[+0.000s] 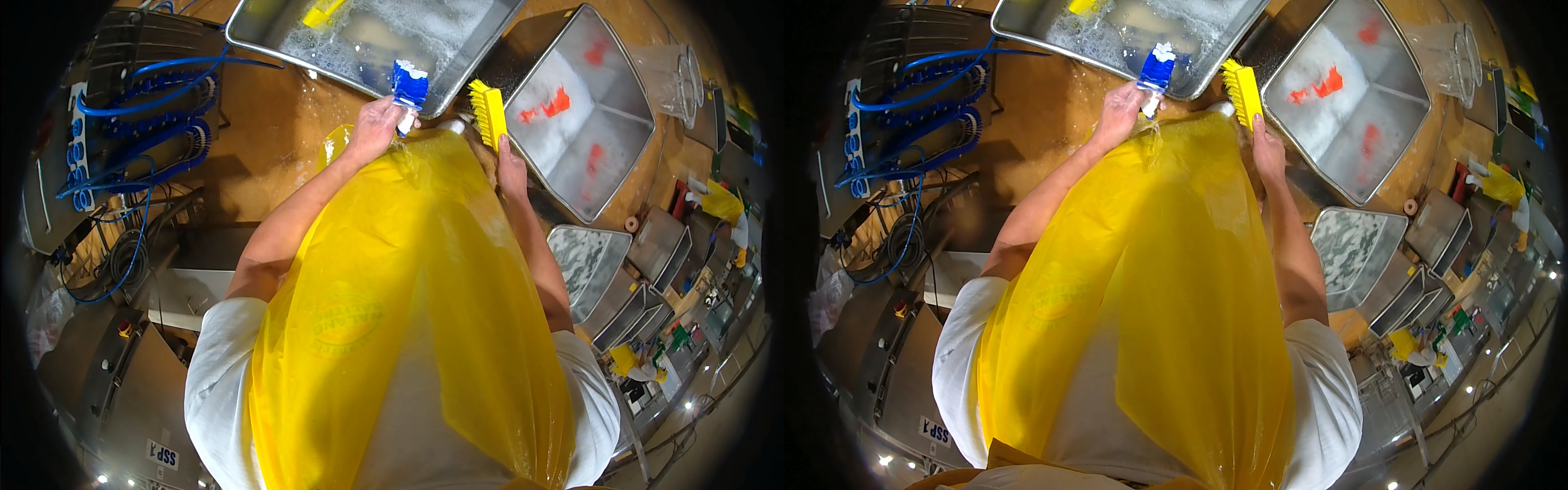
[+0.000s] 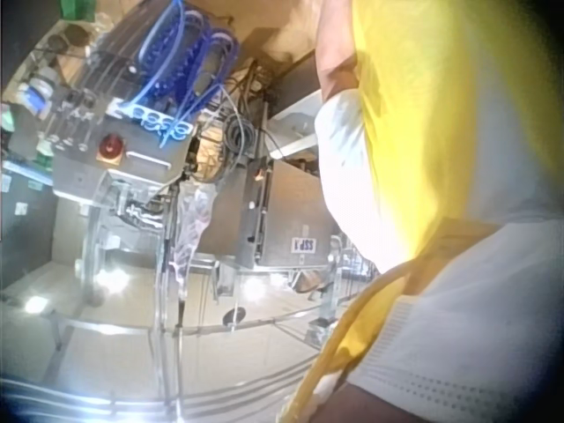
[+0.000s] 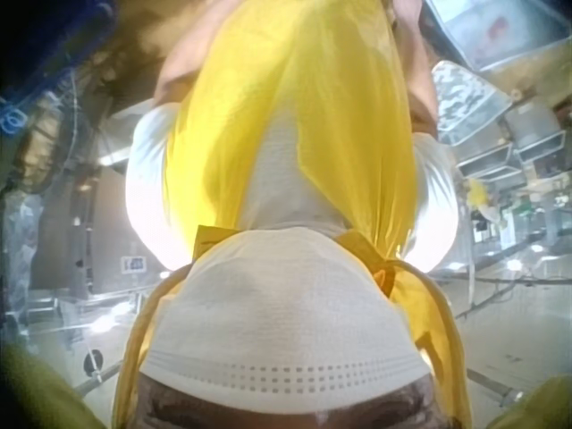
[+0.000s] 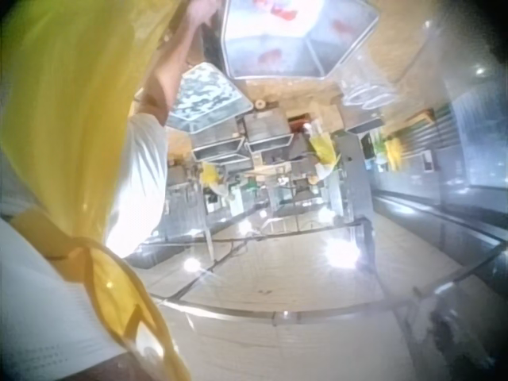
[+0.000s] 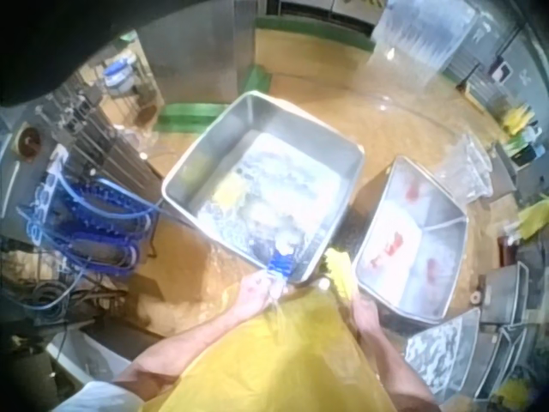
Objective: The person scrubs a small blue and white plastic part with a yellow brush over a metal sink filled with soapy water. The person repeatedly rinses the part and continues scrubbing it throughout the clip.
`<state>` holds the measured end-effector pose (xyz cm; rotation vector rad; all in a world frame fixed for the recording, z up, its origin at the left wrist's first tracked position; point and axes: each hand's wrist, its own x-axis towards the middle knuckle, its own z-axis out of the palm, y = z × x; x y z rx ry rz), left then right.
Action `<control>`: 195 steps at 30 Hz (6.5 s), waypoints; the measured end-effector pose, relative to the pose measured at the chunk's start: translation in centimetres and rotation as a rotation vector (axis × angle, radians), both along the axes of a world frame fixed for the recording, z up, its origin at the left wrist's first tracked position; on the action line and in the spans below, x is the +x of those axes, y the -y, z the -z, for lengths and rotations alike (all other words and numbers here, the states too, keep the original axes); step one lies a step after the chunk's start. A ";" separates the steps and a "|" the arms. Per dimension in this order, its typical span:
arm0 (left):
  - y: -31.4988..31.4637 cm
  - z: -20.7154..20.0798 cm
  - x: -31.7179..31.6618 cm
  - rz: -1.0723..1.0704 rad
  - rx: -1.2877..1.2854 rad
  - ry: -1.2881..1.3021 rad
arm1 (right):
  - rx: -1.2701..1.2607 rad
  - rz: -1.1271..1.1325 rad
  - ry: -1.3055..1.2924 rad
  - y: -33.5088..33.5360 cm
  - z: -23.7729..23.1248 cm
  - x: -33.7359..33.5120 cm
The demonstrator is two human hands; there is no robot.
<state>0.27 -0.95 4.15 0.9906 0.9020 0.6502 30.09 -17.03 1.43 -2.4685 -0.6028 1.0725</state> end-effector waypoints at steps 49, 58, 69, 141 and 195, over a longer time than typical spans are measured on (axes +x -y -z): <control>0.4 1.4 0.5 0.166 -0.083 -0.025 | 0.058 -0.896 0.205 -9.7 -6.0 -7.5; 1.2 2.4 0.9 0.091 -0.069 0.072 | 0.058 -0.815 0.211 -10.8 -10.3 -6.3; 0.5 2.9 0.6 0.105 -0.049 -0.060 | 0.037 -0.688 0.174 -9.7 -10.2 -7.8; 0.5 3.5 0.8 0.188 0.250 -0.279 | -0.007 -0.939 0.308 -8.4 -7.2 -6.0; 0.1 3.5 -0.9 0.139 -0.019 0.021 | -0.309 -0.605 0.272 -6.0 -7.3 -1.1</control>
